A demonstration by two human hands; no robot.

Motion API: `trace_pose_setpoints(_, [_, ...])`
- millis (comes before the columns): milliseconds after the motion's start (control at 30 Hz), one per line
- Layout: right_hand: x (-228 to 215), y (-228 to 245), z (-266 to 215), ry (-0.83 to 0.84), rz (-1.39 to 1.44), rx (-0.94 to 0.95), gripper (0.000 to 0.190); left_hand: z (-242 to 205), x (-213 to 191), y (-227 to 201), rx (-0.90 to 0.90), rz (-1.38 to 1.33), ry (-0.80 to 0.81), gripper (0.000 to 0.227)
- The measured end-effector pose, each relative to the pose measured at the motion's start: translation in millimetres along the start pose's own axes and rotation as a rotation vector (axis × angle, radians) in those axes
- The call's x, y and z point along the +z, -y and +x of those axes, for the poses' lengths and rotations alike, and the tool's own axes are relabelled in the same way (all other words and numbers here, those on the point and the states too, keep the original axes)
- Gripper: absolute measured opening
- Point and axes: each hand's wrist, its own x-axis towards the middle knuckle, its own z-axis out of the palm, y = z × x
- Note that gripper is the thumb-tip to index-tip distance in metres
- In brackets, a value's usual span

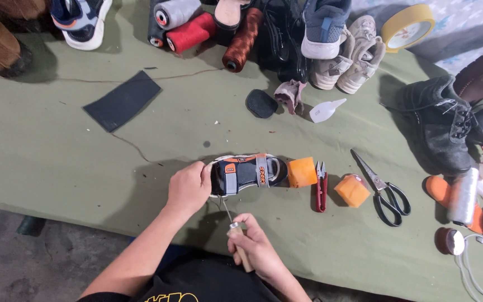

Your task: The person sews a child's sandal using a curved awl and thread. They repeatedly pierce the sandal's upper and sole, pull the thread through, and tighten the stitches by hand. The work continues on the same sandal throughout the clip.

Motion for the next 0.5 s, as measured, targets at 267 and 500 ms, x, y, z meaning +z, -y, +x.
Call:
trace_pose_setpoints(267, [-9,3,-17,-0.06,-0.247,-0.106,0.023,-19,-8,1,0.028,-0.13,0.031,0.041])
trace_pose_setpoints(500, [-16,30,-42,-0.217,-0.964,-0.148,0.028,-48,-20,5,-0.027,-0.236,0.187,0.023])
